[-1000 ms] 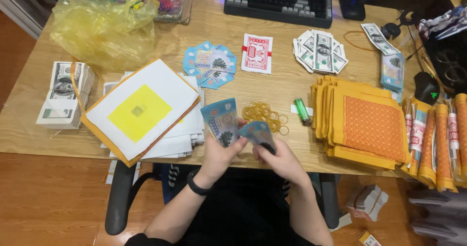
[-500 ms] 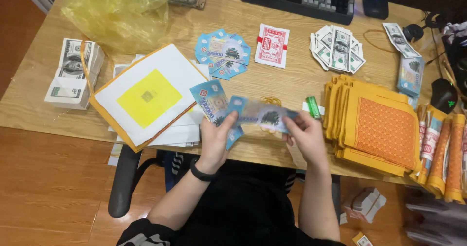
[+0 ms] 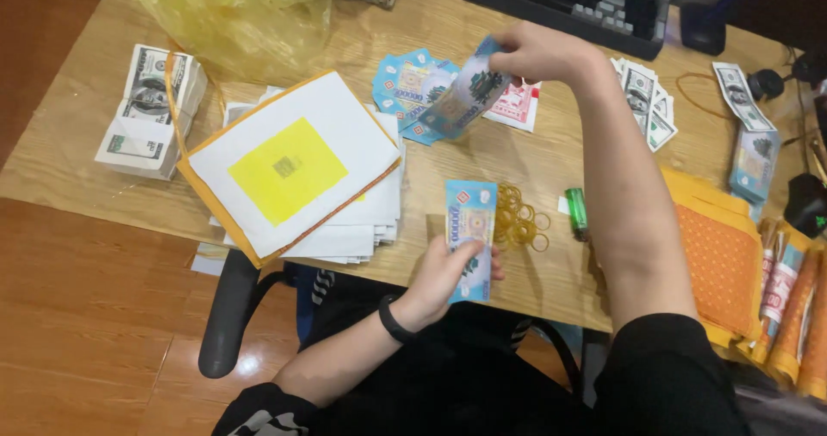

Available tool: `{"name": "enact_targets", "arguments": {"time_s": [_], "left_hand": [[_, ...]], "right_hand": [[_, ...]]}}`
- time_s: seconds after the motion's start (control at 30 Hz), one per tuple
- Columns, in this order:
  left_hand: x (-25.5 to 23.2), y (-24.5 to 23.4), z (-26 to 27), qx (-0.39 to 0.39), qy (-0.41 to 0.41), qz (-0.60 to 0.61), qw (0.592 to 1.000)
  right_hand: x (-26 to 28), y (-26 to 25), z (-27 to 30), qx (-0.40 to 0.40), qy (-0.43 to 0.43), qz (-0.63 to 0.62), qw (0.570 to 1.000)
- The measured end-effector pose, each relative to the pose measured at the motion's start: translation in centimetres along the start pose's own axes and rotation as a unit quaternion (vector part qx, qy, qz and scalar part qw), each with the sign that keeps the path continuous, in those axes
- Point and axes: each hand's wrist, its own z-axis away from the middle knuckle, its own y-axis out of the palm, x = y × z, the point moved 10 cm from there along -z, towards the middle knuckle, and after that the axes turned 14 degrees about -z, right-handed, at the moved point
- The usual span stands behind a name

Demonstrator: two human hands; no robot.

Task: Sorting and counting ritual paper money into organized stacks on a desk.

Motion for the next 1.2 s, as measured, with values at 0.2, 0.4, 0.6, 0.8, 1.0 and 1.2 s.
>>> {"name": "enact_targets", "arguments": {"time_s": [0.2, 0.4, 0.6, 0.8, 1.0, 1.2], "left_hand": [[-0.1, 0.3, -0.8, 0.040, 0.006, 0.058, 0.998], [-2.0, 0.1, -0.4, 0.044, -0.003, 0.068, 0.997], [-0.3, 0.8, -1.2, 0.085, -0.024, 0.082, 0.993], [-1.4, 0.7, -0.9, 0.083, 0.027, 0.040, 0.995], [-2.8, -0.7, -0.8, 0.066, 0.081, 0.039, 0.994], [-3.2, -1.5, -0.2, -0.008, 0.106, 0.019, 0.994]], "right_hand": [[0.5, 2.2, -5.3, 0.065, 0.060, 0.063, 0.994], [1.1, 3.3, -8.6, 0.066, 0.082, 0.122, 0.987], [1.3, 3.8, -11.6, 0.032, 0.050, 0.193, 0.979], [2.4, 0.5, -6.9, -0.111, -0.087, 0.127, 0.982], [3.0, 2.5, 5.4, -0.165, -0.070, -0.041, 0.983], [-3.1, 7.4, 14.6, -0.238, -0.138, -0.231, 0.933]]}}
